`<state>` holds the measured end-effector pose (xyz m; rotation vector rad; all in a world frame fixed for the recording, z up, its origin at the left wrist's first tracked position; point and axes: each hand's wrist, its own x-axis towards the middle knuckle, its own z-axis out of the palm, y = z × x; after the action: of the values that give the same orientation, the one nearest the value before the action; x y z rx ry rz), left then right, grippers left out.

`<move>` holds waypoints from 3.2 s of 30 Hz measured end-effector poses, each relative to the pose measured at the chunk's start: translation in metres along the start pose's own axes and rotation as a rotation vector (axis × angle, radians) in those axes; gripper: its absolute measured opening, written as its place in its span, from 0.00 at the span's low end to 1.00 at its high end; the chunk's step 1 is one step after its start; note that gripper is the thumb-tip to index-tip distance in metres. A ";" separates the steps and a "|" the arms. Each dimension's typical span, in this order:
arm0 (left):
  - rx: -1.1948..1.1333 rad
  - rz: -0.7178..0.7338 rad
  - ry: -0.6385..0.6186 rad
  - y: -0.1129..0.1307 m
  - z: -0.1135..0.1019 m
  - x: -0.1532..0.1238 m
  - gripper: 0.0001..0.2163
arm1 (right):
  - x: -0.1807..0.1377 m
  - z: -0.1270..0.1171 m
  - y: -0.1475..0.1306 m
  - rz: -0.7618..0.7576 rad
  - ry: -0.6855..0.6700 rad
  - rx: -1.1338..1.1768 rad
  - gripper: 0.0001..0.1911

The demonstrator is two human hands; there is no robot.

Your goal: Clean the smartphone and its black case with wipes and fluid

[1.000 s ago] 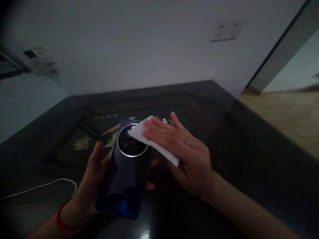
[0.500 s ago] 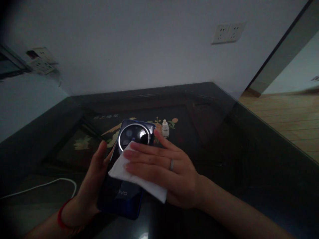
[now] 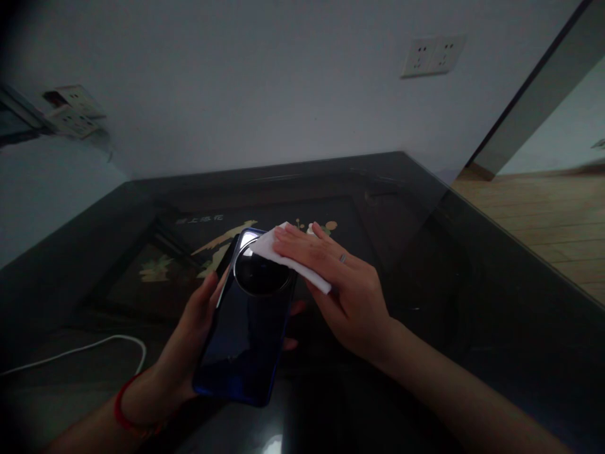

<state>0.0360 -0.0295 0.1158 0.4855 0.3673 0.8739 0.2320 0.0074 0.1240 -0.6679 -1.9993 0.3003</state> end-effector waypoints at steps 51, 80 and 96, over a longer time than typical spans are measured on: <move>0.129 -0.087 0.390 0.026 -0.024 0.011 0.26 | -0.047 0.027 0.039 1.093 0.112 0.650 0.16; 1.426 0.493 0.586 -0.002 -0.034 0.027 0.38 | -0.041 0.060 -0.009 0.810 -0.319 0.555 0.22; 1.889 0.310 1.060 0.055 -0.112 0.005 0.21 | -0.064 0.080 0.007 1.007 0.063 0.828 0.09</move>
<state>-0.0516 0.0324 0.0515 1.8131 2.2056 0.7875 0.1899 -0.0186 0.0342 -1.0338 -1.1396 1.5613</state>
